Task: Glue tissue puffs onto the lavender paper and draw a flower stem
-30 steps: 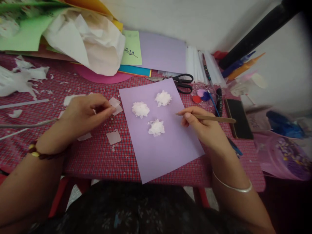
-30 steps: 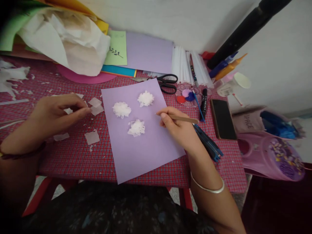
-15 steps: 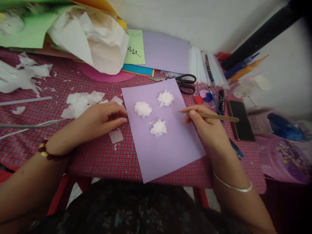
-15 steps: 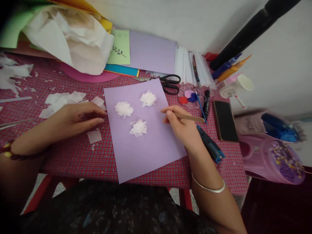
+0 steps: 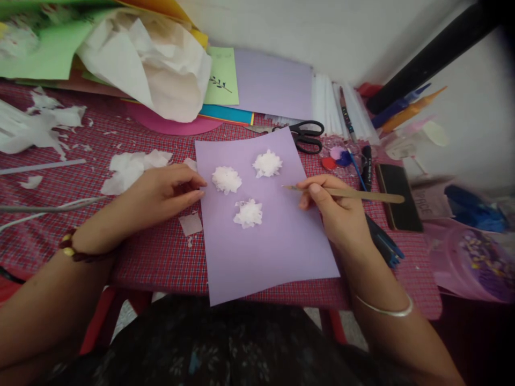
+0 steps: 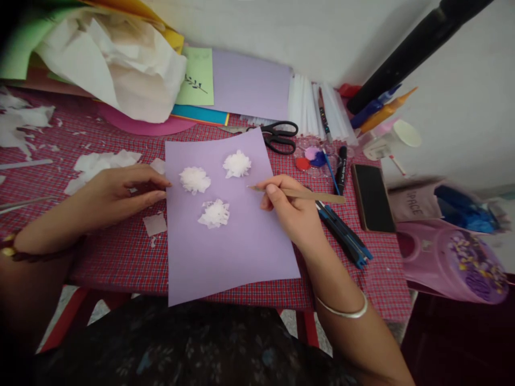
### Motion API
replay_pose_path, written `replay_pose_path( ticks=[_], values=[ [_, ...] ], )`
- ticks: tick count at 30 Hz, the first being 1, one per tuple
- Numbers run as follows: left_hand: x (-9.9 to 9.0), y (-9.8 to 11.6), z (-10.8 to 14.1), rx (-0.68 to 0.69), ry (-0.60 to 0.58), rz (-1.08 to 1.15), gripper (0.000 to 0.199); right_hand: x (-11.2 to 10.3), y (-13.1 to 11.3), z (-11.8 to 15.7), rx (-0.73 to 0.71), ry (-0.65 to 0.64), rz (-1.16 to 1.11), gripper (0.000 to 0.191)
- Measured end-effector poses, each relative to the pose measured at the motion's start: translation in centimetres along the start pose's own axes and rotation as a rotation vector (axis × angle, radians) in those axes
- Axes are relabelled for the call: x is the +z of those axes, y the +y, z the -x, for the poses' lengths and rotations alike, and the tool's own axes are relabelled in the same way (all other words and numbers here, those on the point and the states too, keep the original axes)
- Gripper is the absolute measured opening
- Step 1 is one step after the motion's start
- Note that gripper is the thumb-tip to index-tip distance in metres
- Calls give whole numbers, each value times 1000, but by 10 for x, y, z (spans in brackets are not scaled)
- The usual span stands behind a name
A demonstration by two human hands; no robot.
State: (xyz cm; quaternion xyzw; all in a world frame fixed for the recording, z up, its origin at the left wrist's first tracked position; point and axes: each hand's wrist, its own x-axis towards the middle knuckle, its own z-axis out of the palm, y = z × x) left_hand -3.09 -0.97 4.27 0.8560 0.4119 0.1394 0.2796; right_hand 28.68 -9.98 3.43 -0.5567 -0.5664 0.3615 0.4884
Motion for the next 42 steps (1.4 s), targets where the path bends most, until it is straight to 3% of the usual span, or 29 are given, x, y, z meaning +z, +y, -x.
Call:
replay_pose_path(
  ticks=[11, 18, 26, 42],
  values=[
    [-4, 5, 1, -81, -97, 239, 24, 7, -5, 8, -57, -40, 35, 15],
    [0, 5, 0, -109, -119, 244, 25, 8, -6, 10, -70, 22, 35, 16],
    [1, 7, -2, -92, -64, 269, 24, 9, -5, 10, -63, 50, 72, 16],
    [-1, 4, -1, -25, -103, 133, 29, 10, -8, 11, -35, -60, 198, 17]
  ],
)
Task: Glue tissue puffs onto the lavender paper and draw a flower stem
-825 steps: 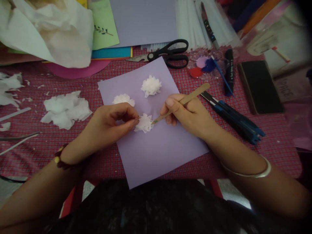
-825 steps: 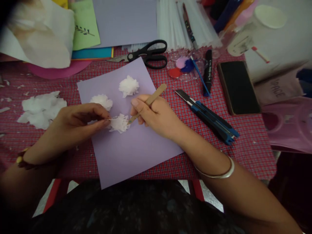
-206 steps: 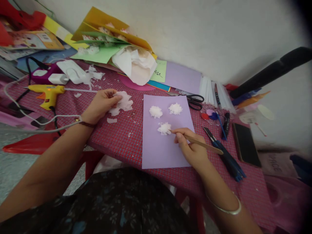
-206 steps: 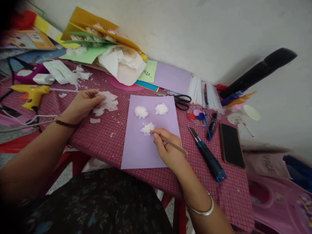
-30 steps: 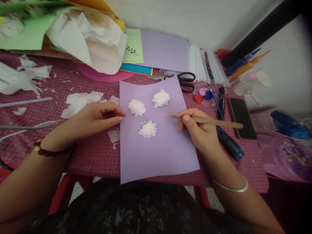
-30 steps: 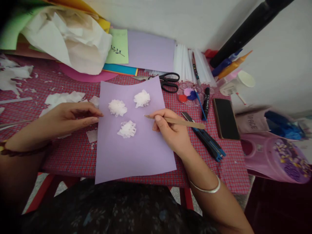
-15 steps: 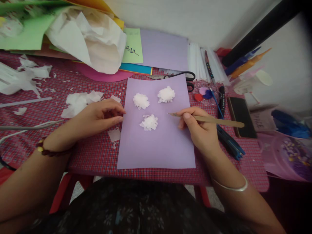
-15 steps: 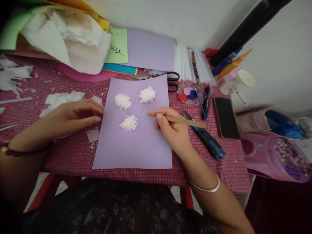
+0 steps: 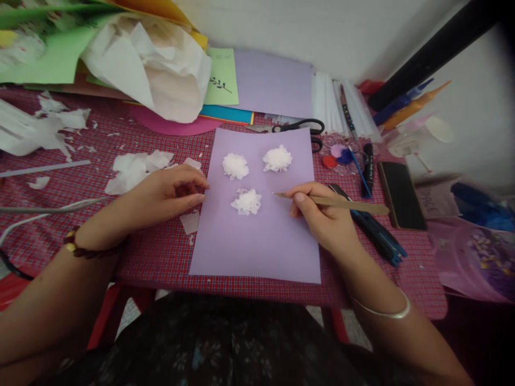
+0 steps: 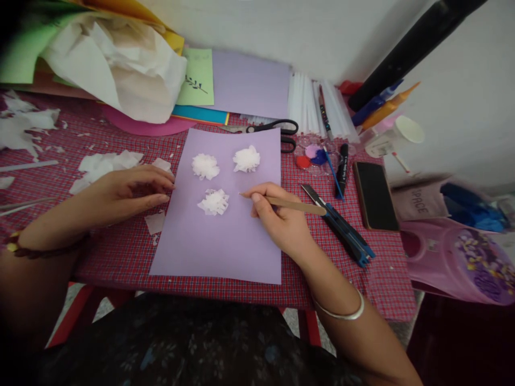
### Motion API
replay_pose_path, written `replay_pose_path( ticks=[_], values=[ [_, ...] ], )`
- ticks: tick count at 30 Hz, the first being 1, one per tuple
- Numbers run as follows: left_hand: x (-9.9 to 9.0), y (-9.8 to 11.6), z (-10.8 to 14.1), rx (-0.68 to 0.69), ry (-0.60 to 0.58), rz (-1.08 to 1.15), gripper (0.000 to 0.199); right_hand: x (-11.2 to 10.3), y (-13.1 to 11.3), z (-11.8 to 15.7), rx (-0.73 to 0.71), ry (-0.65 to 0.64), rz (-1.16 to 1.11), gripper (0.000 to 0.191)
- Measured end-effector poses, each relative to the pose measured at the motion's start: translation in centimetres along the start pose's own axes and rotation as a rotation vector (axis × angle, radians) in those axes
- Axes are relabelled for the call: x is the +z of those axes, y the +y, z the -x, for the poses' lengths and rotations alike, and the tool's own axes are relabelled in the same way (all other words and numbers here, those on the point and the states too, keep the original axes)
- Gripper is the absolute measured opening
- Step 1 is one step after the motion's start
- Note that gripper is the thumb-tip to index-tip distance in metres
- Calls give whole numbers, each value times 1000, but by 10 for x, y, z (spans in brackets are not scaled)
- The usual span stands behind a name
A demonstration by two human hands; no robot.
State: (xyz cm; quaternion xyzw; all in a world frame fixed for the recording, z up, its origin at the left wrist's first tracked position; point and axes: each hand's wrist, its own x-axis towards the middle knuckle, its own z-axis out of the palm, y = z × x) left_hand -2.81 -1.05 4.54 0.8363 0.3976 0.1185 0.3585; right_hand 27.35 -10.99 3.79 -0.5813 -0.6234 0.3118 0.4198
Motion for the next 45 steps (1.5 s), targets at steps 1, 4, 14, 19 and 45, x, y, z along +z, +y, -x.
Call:
replay_pose_path(
  ticks=[1, 4, 14, 19, 45],
  values=[
    [0, 0, 0, 8, -2, 4, 28, 0, 0, 0, -4, 0, 3, 17],
    [-1, 0, 0, 30, -13, 0, 25, 0, 0, 1, -17, 4, -9, 16],
    [-3, -1, -1, 81, -34, -88, 25, 1, -1, 1, -55, -31, 32, 16],
    [-3, 0, -1, 67, -28, -81, 26, 0, 0, 2, -71, -52, 12, 16],
    [1, 1, 2, 100, -41, -277, 30, 2, -6, 7, -153, -89, 179, 17]
  ],
)
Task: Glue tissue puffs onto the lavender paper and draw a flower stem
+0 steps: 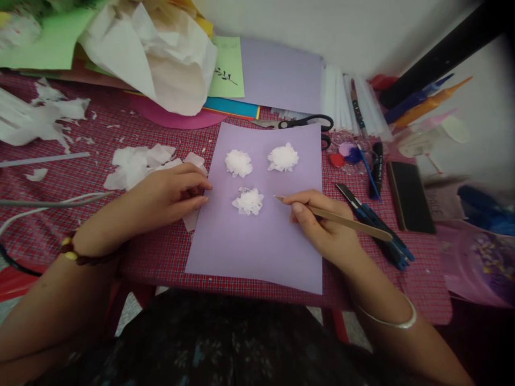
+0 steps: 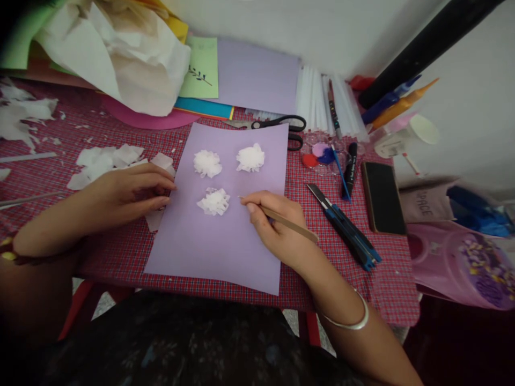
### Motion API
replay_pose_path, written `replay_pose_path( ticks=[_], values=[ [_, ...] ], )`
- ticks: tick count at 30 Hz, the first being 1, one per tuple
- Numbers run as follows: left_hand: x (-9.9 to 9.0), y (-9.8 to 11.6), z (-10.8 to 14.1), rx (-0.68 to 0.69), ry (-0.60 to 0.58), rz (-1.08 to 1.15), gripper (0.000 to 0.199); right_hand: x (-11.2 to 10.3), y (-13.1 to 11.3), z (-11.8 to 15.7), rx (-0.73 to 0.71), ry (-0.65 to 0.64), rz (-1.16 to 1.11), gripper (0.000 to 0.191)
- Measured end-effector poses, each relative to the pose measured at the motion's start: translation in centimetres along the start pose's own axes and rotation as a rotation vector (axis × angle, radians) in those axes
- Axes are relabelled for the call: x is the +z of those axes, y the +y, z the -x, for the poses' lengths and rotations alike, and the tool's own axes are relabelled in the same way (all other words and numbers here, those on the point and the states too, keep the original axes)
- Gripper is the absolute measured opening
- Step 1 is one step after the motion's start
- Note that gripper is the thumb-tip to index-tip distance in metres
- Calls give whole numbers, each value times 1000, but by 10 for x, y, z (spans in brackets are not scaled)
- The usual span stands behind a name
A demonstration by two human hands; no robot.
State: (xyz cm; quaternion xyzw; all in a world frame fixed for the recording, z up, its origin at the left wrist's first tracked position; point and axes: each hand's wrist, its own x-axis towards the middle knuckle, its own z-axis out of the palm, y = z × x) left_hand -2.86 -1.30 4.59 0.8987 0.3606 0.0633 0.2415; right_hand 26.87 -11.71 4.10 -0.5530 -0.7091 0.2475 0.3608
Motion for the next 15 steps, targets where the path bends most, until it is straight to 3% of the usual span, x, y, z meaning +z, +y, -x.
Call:
replay_pose_path(
  ticks=[9, 15],
  values=[
    [6, -4, 1, 22, 24, -109, 32, 3, -1, -3, -52, -119, 100, 15],
    [7, -6, 1, 36, 27, -161, 31, 4, -2, -3, -79, -107, 109, 16]
  ],
)
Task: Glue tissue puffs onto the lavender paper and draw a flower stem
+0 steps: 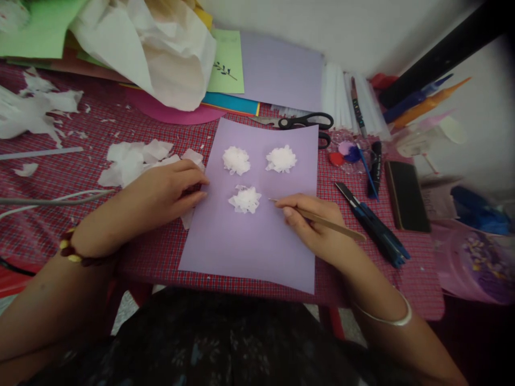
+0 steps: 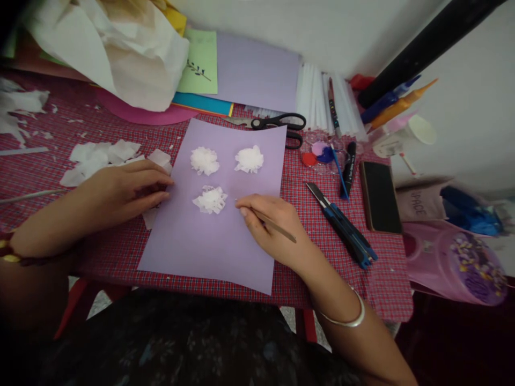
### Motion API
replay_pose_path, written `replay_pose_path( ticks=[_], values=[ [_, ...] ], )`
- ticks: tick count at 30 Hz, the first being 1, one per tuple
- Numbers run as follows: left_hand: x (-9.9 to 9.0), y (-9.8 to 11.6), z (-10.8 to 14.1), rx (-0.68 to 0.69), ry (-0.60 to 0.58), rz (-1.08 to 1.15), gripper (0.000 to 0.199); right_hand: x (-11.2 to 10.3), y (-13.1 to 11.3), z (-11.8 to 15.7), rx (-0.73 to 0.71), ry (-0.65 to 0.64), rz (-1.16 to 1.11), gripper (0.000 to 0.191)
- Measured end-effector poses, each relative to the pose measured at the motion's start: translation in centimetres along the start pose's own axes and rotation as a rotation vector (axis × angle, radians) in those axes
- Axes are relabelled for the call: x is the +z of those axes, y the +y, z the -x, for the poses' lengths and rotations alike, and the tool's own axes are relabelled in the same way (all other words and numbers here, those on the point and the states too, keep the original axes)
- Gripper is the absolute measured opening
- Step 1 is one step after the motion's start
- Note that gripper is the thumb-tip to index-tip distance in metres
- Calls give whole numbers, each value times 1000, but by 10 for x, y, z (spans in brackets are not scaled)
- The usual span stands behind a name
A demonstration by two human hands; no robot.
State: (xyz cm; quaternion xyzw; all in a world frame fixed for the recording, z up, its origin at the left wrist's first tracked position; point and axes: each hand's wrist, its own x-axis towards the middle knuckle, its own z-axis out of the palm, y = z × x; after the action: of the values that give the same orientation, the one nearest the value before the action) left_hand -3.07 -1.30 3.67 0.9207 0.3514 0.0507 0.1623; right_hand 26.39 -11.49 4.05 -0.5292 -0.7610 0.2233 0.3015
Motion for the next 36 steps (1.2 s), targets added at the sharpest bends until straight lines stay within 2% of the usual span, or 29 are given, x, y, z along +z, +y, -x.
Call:
replay_pose_path(
  ticks=[6, 36],
  values=[
    [0, 0, 2, 10, -16, -48, 31, 0, 0, 1, 1, -37, 30, 17],
    [-5, 8, 4, -13, -58, -82, 31, 1, 1, 5, 3, -64, 57, 18]
  ],
)
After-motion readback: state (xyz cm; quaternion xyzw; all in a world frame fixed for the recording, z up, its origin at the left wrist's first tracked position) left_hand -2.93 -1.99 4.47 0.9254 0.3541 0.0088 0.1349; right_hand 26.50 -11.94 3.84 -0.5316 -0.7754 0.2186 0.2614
